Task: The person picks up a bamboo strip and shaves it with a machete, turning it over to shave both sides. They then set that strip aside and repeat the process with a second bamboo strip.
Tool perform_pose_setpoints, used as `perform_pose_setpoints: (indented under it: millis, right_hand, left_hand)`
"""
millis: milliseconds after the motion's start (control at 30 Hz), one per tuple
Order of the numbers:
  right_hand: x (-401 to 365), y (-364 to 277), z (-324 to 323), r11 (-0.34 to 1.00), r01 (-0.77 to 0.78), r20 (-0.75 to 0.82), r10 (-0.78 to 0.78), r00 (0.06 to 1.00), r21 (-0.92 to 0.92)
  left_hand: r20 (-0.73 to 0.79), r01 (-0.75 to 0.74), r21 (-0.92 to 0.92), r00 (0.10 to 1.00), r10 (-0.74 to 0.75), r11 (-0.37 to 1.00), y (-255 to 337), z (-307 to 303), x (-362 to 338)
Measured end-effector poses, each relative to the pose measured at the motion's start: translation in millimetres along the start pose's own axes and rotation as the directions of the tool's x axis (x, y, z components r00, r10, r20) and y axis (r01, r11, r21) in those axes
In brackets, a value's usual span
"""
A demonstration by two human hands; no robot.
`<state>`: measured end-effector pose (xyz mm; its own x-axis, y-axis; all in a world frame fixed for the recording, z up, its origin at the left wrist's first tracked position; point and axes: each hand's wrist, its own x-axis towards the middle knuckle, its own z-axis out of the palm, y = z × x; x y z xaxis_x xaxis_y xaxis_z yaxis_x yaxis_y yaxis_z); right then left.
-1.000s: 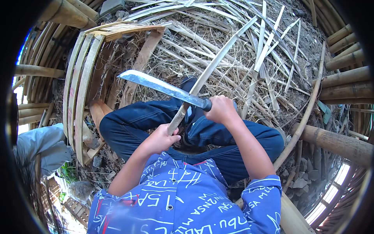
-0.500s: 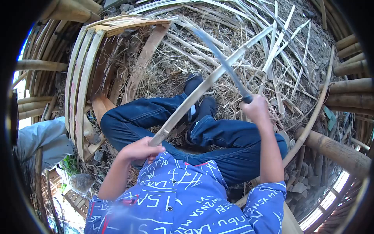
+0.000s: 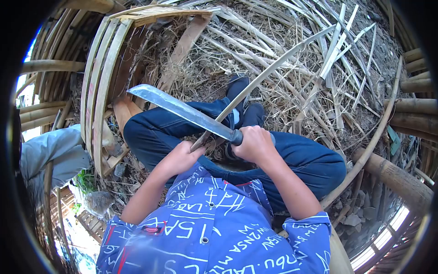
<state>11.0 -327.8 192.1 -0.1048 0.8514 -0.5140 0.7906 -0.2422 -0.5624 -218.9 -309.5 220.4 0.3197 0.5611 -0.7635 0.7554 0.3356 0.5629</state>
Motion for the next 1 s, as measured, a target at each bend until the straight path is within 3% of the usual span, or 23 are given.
perform_pose_setpoints:
  millis: [67,200,267,767,833,933,1000]
  right_hand:
    - [0.3,9.9,1.7,0.999,0.032,-0.061,-0.034,0.998,-0.037]
    - [3.3,19.8,-3.6,0.993,0.022,-0.095,-0.033,0.995,-0.116]
    - [2.7,20.8,-4.7,0.992,0.037,-0.110,-0.050,0.993,-0.117]
    - [1.4,44.9,-21.2,0.970,0.032,-0.180,-0.076,0.981,-0.240]
    - [2.7,69.2,-26.4,0.958,-0.109,-0.281,0.032,0.959,-0.264]
    - [3.8,94.2,-42.1,0.940,-0.216,-0.315,0.127,0.940,-0.265]
    - [3.3,98.4,-53.4,0.930,-0.187,-0.344,0.072,0.936,-0.315]
  left_hand:
    - [-0.014,-0.081,0.004,0.997,0.081,0.997,-9.3,5.6,1.1]
    - [0.035,-0.022,-0.041,0.999,0.023,0.999,-3.0,4.7,-2.4]
    - [0.006,-0.102,-0.014,0.995,0.102,0.995,-4.6,4.0,-3.4]
    - [0.007,-0.090,0.011,0.996,0.090,0.996,-1.0,-12.3,-15.1]
    - [0.032,-0.103,-0.034,0.994,0.104,0.994,-11.8,-25.4,-18.3]
    - [0.059,-0.071,-0.023,0.996,0.072,0.997,-14.7,-30.4,-23.5]
    - [0.064,-0.073,-0.021,0.995,0.074,0.997,-14.8,-31.4,-26.1]
